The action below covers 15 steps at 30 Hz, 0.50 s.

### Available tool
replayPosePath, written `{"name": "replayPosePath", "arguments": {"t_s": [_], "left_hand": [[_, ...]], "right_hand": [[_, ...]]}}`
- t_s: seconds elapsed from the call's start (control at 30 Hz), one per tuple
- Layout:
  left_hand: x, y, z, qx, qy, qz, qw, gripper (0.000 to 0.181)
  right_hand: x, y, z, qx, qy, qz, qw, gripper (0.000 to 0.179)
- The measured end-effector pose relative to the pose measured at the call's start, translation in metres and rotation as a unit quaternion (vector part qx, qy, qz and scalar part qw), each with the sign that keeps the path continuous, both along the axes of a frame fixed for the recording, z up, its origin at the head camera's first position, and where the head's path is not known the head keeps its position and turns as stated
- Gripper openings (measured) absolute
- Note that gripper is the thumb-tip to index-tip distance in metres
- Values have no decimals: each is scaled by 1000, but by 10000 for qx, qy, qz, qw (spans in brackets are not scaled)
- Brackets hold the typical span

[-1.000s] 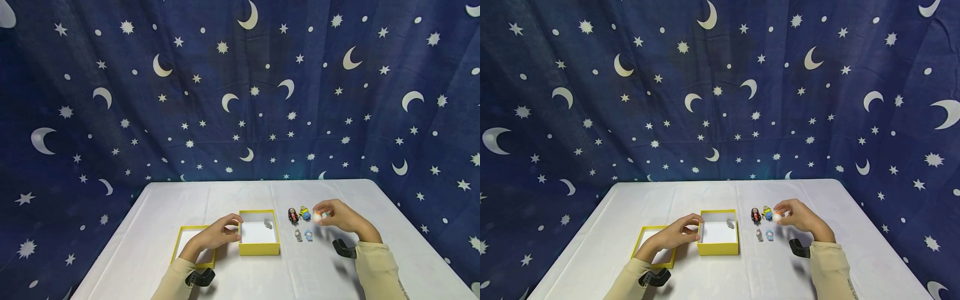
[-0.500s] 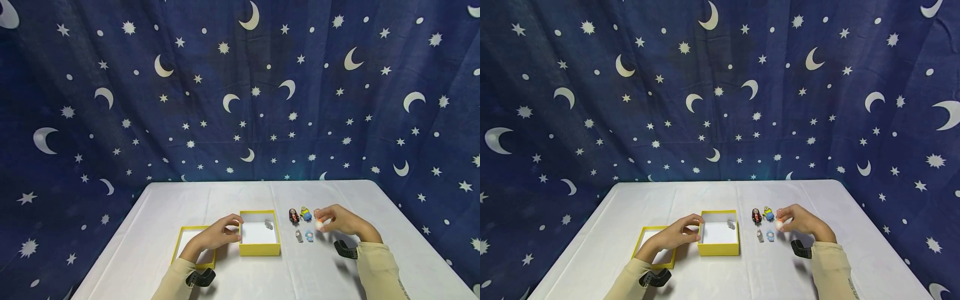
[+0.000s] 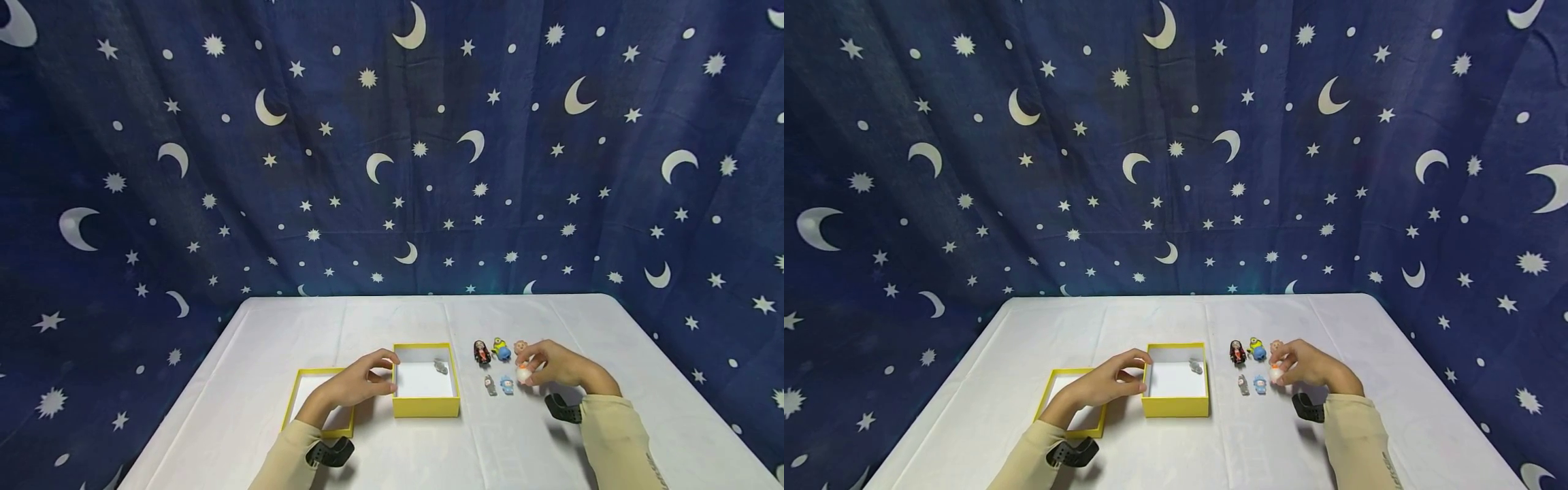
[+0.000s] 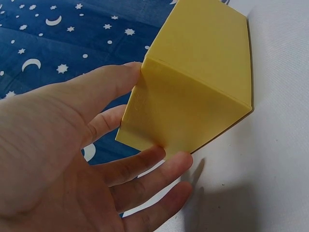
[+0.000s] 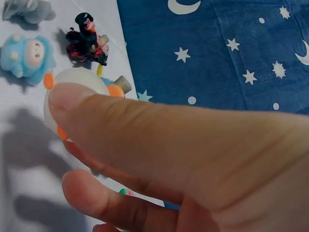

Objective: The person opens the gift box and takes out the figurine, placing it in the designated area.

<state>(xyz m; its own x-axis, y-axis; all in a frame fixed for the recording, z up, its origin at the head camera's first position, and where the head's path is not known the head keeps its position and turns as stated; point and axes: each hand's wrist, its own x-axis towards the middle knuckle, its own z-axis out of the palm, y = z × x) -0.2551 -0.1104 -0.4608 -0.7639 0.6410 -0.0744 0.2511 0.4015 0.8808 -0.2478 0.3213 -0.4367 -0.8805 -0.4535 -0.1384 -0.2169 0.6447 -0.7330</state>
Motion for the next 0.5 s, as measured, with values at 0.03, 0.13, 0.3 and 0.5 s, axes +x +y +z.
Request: {"name": "replayPosePath", "arguments": {"t_s": [0.03,0.13,0.3,0.5], "left_hand": [[0,0,0,-8,4,-9,10000,40],[0,0,0,-6,-8,-17,10000,41],[1,1,1,-12,-46,24,10000,41],[1,1,1,19,-40,29,10000,42]], "right_hand": [[0,0,0,48,11,8,10000,38],[1,0,-1,45,-72,9,10000,38],[1,-1,-4,13,-260,-126,9996,39],[-1,-4,-7,331,-352,-505,9976,36]]}}
